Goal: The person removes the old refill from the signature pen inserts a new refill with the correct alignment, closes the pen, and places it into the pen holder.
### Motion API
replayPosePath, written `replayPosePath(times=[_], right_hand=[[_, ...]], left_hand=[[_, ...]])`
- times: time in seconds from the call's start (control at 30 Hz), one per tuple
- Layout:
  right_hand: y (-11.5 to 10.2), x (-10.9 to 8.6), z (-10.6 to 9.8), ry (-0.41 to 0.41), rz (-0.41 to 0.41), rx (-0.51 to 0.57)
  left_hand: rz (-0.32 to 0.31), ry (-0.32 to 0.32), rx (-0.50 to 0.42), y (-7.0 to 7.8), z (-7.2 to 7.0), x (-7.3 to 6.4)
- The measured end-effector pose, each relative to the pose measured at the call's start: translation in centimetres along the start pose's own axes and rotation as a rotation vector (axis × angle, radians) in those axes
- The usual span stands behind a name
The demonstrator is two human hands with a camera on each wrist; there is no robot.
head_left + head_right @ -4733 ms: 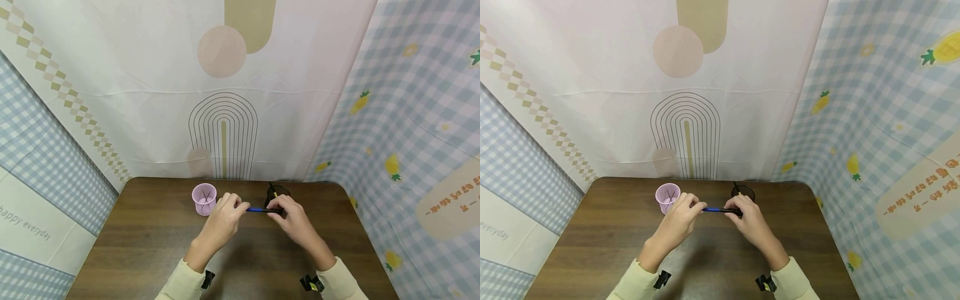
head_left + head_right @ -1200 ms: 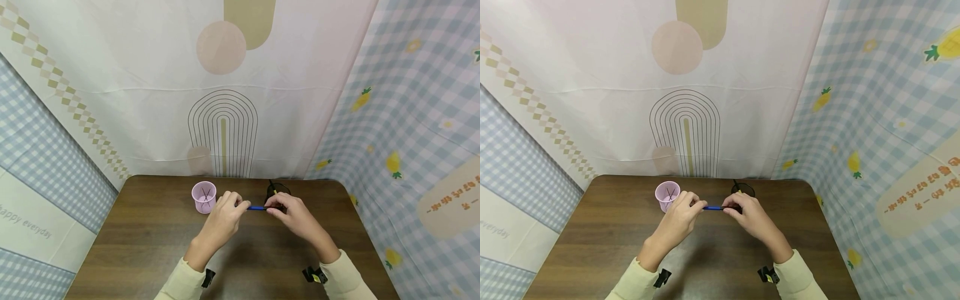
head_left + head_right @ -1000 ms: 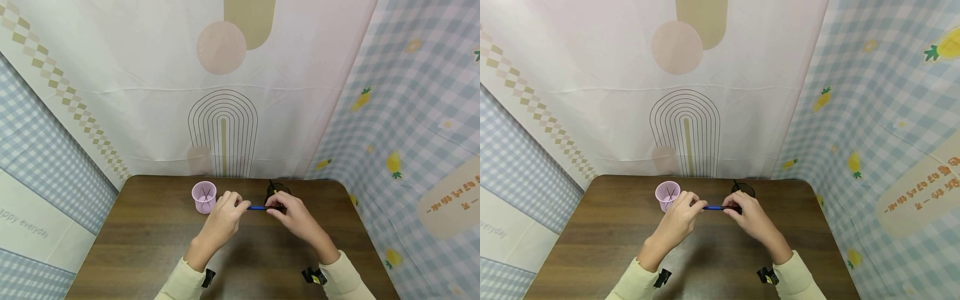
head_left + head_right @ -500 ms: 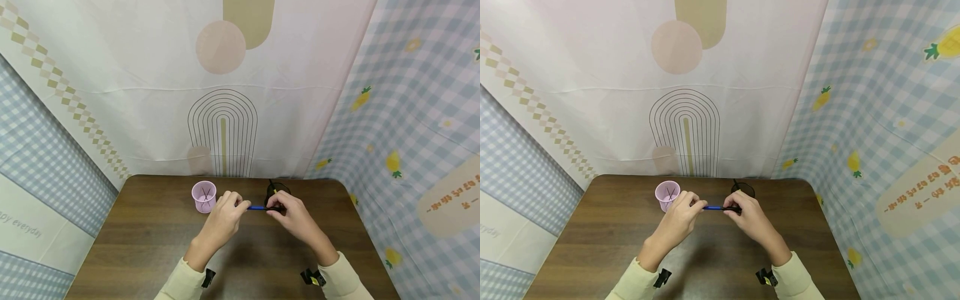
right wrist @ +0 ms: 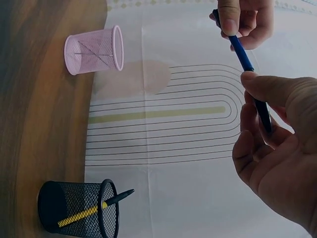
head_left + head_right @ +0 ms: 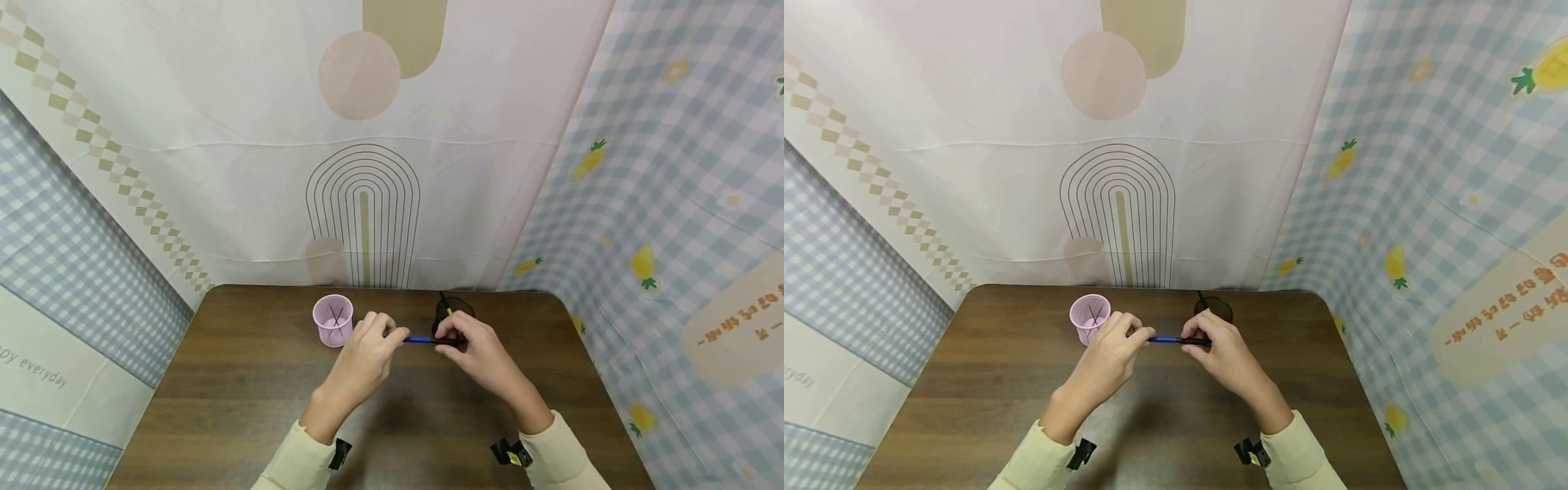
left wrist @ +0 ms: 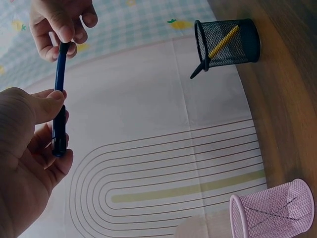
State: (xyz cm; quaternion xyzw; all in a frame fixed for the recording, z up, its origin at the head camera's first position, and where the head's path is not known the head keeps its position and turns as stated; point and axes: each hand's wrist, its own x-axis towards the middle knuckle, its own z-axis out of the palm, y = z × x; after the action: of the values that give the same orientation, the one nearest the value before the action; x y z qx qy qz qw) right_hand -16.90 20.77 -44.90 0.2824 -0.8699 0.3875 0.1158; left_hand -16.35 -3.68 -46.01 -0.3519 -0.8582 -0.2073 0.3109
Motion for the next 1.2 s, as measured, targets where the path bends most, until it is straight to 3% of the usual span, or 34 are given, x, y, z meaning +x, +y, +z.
replayPosePath(times=[0.2, 0.47, 0.77, 1.2], right_hand=[[0.16, -0.02, -0.08, -0.022, 0.027, 0.016], [0.23, 0.3, -0.61, -0.109, 0.15, 0.026], [0.31, 0.53, -0.64, -0.134, 0.144, 0.053], [-0.07, 0.35, -0.55, -0.07, 0.071, 0.046]], left_hand=[[-0.004, -0.011, -0.002, -0.01, -0.01, -0.03], [-0.007, -0.027, 0.009, -0.08, -0.25, 0.02], [0.009, -0.012, 0.015, -0.17, -0.22, 0.02], [0.006, -0.01, 0.015, 0.02, -0.21, -0.02]])
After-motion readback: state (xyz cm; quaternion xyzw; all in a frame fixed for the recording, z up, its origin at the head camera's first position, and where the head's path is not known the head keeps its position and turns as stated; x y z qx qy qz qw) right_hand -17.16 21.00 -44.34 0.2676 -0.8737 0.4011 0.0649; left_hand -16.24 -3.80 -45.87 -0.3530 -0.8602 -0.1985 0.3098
